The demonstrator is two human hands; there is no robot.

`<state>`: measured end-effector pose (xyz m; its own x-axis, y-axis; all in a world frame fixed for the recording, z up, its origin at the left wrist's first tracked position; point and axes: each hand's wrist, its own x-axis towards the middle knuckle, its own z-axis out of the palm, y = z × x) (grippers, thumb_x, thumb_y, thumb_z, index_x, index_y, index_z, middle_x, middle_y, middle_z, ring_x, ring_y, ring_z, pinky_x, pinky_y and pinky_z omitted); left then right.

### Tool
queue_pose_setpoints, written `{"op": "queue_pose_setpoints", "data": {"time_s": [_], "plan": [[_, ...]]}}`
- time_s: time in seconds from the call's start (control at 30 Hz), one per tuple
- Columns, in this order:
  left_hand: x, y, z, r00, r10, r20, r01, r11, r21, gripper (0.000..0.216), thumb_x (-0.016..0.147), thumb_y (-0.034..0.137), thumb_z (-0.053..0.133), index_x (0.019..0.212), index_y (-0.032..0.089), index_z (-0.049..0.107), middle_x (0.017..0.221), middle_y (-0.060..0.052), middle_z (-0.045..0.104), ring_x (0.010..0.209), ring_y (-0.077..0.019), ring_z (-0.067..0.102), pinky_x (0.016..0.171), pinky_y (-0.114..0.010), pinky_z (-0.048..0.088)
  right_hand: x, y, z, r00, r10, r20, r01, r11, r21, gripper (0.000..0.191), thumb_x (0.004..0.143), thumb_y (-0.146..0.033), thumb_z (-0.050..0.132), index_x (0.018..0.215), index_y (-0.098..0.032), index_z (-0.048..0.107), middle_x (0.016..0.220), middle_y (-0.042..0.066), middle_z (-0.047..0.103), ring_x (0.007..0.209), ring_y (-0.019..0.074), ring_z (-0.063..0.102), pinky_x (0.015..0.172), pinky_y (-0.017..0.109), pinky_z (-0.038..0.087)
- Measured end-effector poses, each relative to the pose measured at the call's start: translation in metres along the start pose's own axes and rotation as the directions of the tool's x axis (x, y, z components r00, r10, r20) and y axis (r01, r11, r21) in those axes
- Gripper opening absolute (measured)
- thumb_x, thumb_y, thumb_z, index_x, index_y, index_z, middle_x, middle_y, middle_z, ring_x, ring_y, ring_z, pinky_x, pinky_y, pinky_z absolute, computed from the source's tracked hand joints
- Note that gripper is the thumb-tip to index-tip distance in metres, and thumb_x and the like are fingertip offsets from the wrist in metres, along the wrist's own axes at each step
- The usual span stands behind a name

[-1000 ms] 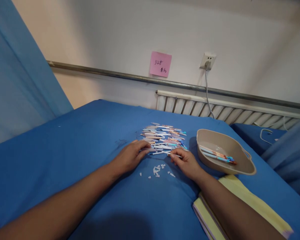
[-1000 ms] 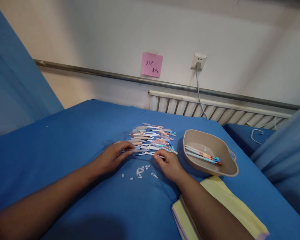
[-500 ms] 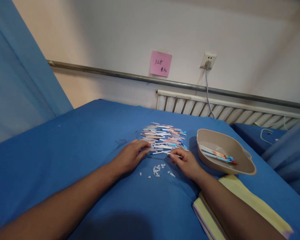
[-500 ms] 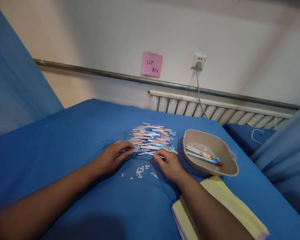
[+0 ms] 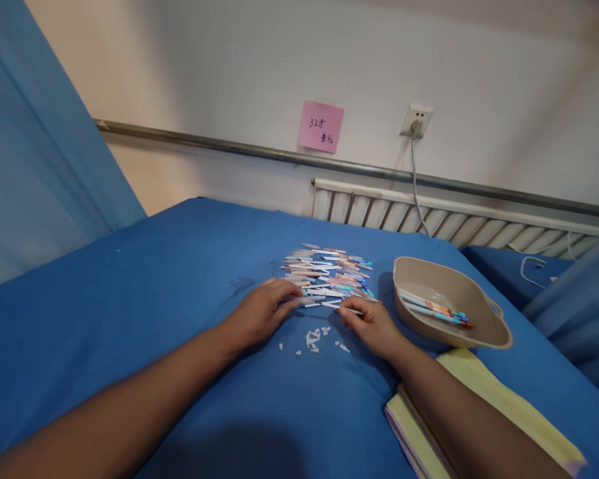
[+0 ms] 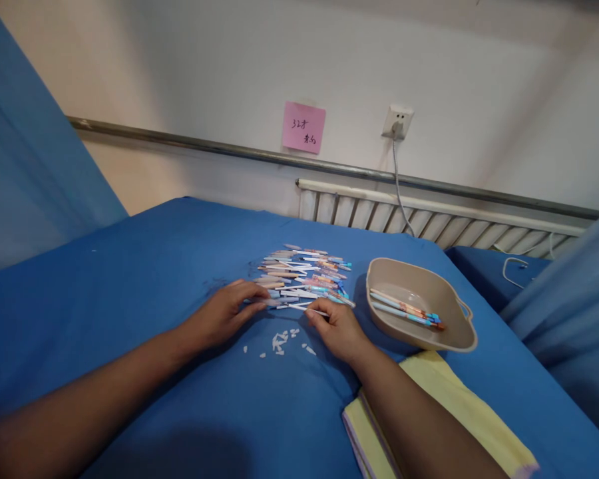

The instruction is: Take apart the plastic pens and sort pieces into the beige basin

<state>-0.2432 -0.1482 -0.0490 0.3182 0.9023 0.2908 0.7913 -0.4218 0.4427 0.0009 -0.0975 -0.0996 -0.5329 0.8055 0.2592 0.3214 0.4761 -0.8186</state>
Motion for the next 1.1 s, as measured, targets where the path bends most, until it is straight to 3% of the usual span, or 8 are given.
{"op": "queue_pose_setpoints", "data": {"time_s": [0.23,0.43,0.53,0.63,0.83,0.9,1.03,1.1], "plan": [[-0.003,0.011,0.005,0.998,0.025,0.059,-0.021,0.998,-0.061,0.021,0.090,0.033,0.048,0.098,0.020,0.062,0.095,-0.004,0.065,0.090,-0.0190,0.057,0.083,-0.032,0.042,-0.004,-0.010,0.007,1.000,-0.018,0.004,0.018,0.999,-0.026,0.016,0.087,-0.030,0.049,0.091,-0.022,0.063,0.083,0.001,0.065,0.078,0.0164,0.059,0.072,0.028,0.044],[-0.006,0.021,0.017,0.984,0.040,0.176,0.006,0.968,-0.251,0.025,0.091,0.036,0.047,0.098,0.021,0.065,0.092,-0.003,0.067,0.084,-0.0170,0.060,0.077,-0.026,0.043,-0.016,-0.035,0.018,0.997,-0.029,0.067,0.010,0.964,0.266,0.037,0.090,-0.038,0.048,0.125,-0.025,0.045,0.122,0.008,0.055,0.108,0.0192,0.053,0.088,0.032,0.046],[-0.005,0.022,0.018,0.975,0.049,0.216,0.029,0.939,-0.344,0.024,0.091,0.033,0.046,0.099,0.021,0.065,0.092,-0.002,0.067,0.085,-0.0165,0.060,0.077,-0.026,0.043,-0.020,-0.043,0.017,0.992,-0.048,0.114,0.001,0.927,0.375,0.045,0.090,-0.048,0.045,0.130,-0.027,0.040,0.133,0.008,0.047,0.122,0.0209,0.045,0.095,0.035,0.042],[-0.004,0.021,0.018,0.961,0.035,0.274,0.093,0.892,-0.442,0.023,0.090,0.033,0.048,0.097,0.020,0.065,0.089,-0.001,0.067,0.082,-0.0155,0.059,0.076,-0.025,0.043,-0.018,-0.048,0.013,0.996,-0.017,0.083,-0.025,0.878,0.479,0.049,0.092,-0.058,0.030,0.128,-0.028,0.043,0.137,0.007,0.046,0.127,0.0217,0.041,0.098,0.037,0.040],[-0.002,0.020,0.022,0.922,-0.057,0.382,0.288,0.761,-0.581,0.029,0.084,0.044,0.054,0.090,0.017,0.063,0.075,0.001,0.059,0.068,-0.0113,0.051,0.062,-0.021,0.041,-0.007,-0.048,0.001,0.997,0.065,-0.029,-0.036,0.815,0.578,0.069,0.089,-0.064,0.005,0.122,-0.023,0.050,0.130,0.012,0.053,0.119,0.0241,0.050,0.088,0.039,0.047],[-0.001,0.018,0.024,0.911,-0.119,0.395,0.363,0.687,-0.630,0.032,0.081,0.046,0.059,0.090,0.016,0.063,0.072,0.001,0.058,0.064,-0.0104,0.050,0.059,-0.020,0.040,-0.003,-0.042,-0.005,0.988,0.099,-0.116,-0.022,0.847,0.532,0.062,0.090,-0.063,0.014,0.117,-0.021,0.051,0.125,0.012,0.057,0.112,0.0235,0.055,0.084,0.037,0.048],[0.004,0.009,0.027,0.887,-0.276,0.370,0.460,0.473,-0.751,0.037,0.072,0.047,0.069,0.090,0.015,0.062,0.078,0.000,0.062,0.065,-0.0101,0.054,0.063,-0.022,0.043,0.002,-0.023,-0.019,0.942,0.116,-0.314,0.007,0.931,0.365,0.036,0.085,-0.051,0.051,0.105,-0.021,0.055,0.101,0.008,0.066,0.085,0.0185,0.062,0.070,0.029,0.049],[0.007,0.005,0.028,0.874,-0.309,0.375,0.478,0.400,-0.782,0.036,0.072,0.046,0.069,0.089,0.015,0.062,0.082,-0.002,0.064,0.066,-0.0100,0.056,0.065,-0.024,0.045,0.003,-0.015,-0.024,0.939,0.075,-0.336,-0.006,0.980,0.201,0.027,0.084,-0.044,0.054,0.099,-0.021,0.058,0.087,0.004,0.066,0.073,0.0162,0.060,0.065,0.027,0.047]]}}
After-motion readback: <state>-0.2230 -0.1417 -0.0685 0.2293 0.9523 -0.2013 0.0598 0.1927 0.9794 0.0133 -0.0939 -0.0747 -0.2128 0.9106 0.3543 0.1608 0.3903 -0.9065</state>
